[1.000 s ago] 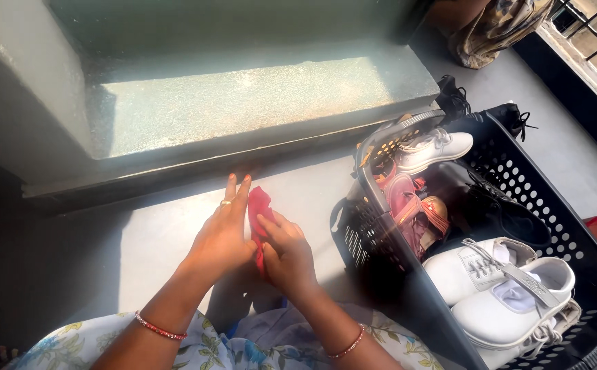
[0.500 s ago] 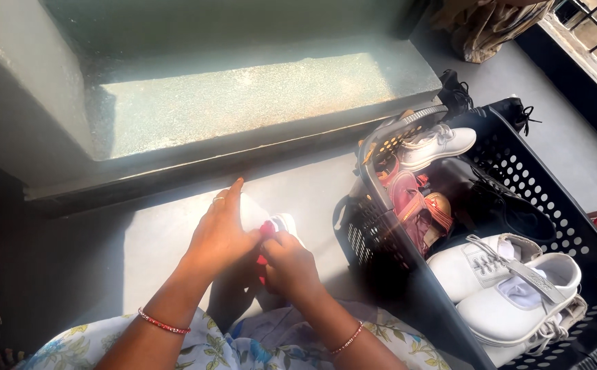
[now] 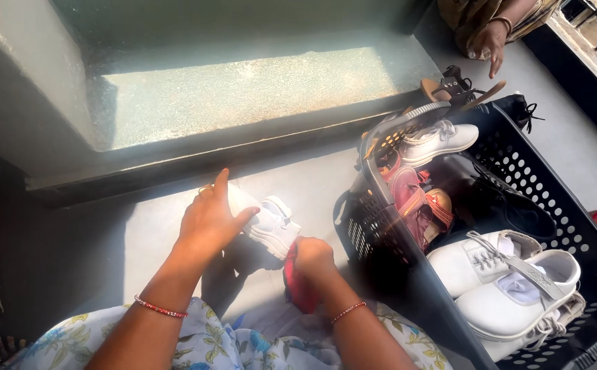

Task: Cleaning several pairs of white and black shoes using a red cloth.

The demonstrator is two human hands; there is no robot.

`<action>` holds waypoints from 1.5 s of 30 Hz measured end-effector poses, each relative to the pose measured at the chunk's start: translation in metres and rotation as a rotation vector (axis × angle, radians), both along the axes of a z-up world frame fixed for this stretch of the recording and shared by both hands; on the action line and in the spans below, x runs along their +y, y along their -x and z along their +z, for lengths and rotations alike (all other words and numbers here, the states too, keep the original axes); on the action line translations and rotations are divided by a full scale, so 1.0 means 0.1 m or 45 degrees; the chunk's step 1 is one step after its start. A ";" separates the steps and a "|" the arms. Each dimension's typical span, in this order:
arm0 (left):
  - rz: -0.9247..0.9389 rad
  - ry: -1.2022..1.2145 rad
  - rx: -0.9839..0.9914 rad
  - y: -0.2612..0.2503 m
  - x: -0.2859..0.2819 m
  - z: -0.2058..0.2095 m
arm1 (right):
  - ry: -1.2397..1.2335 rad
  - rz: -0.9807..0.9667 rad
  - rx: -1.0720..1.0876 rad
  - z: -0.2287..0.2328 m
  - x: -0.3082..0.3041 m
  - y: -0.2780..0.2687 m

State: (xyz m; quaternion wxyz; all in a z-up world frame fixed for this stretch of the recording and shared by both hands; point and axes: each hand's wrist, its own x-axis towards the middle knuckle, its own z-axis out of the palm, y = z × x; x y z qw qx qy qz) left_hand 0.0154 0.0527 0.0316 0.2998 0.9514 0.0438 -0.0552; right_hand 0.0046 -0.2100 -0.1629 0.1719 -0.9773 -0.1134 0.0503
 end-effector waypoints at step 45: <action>-0.512 0.193 0.062 0.21 -0.24 0.32 | -0.958 -0.186 -0.185 1.78 0.52 0.16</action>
